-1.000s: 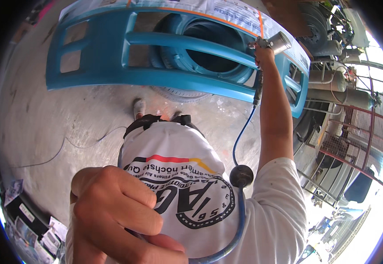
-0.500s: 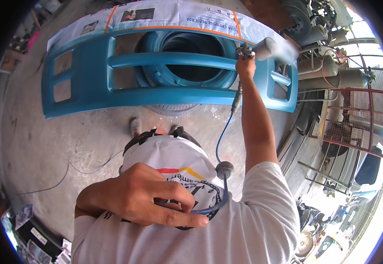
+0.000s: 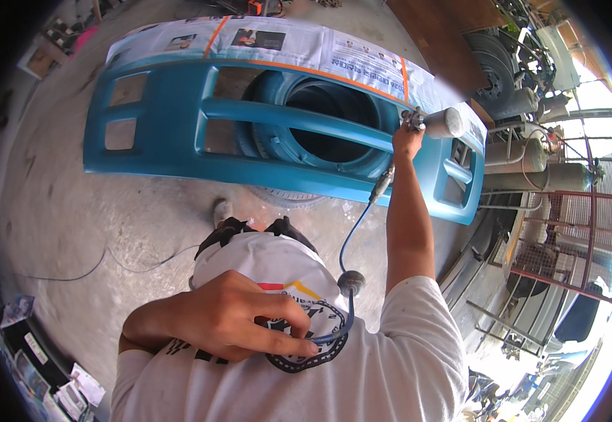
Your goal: The person uses a spray gun to apply paint to a teal car bumper resting on stacked tires. The person moves around the bumper, spraying different sections in steady passes while holding the air hose with the other hand.
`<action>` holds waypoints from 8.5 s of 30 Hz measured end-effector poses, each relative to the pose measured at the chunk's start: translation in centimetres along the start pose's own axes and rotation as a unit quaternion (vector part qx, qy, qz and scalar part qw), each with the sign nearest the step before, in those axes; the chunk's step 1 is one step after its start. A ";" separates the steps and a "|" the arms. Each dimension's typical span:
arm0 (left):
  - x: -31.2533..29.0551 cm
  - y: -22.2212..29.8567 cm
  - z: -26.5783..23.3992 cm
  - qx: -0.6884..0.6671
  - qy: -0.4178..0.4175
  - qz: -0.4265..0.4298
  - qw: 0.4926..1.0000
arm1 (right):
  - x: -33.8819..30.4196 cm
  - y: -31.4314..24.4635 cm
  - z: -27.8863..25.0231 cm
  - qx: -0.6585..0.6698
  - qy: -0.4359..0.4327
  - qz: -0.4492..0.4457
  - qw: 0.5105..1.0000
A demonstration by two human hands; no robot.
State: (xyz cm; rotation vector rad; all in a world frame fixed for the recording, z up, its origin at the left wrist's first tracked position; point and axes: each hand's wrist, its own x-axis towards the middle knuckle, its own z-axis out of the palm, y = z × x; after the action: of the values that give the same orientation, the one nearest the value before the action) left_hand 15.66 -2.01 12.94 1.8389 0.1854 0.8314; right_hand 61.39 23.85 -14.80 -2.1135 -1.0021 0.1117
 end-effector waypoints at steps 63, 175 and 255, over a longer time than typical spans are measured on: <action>1.3 0.0 3.6 -0.047 -0.079 -0.036 0.995 | -14.6 -14.4 -2.8 -0.036 -0.272 0.018 0.961; 38.3 -19.9 44.7 -0.235 0.049 -0.087 0.967 | 47.1 54.1 -40.0 -0.139 -0.084 0.084 0.983; 30.8 -17.6 38.4 -0.233 -0.084 -0.190 0.950 | 8.5 28.0 -30.4 0.128 -0.315 0.061 0.938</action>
State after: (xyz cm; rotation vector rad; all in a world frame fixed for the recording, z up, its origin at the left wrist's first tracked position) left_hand 66.76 -8.65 3.99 1.3583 0.2058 0.3997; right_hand 96.13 0.27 -10.84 -1.9231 -1.1324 0.9802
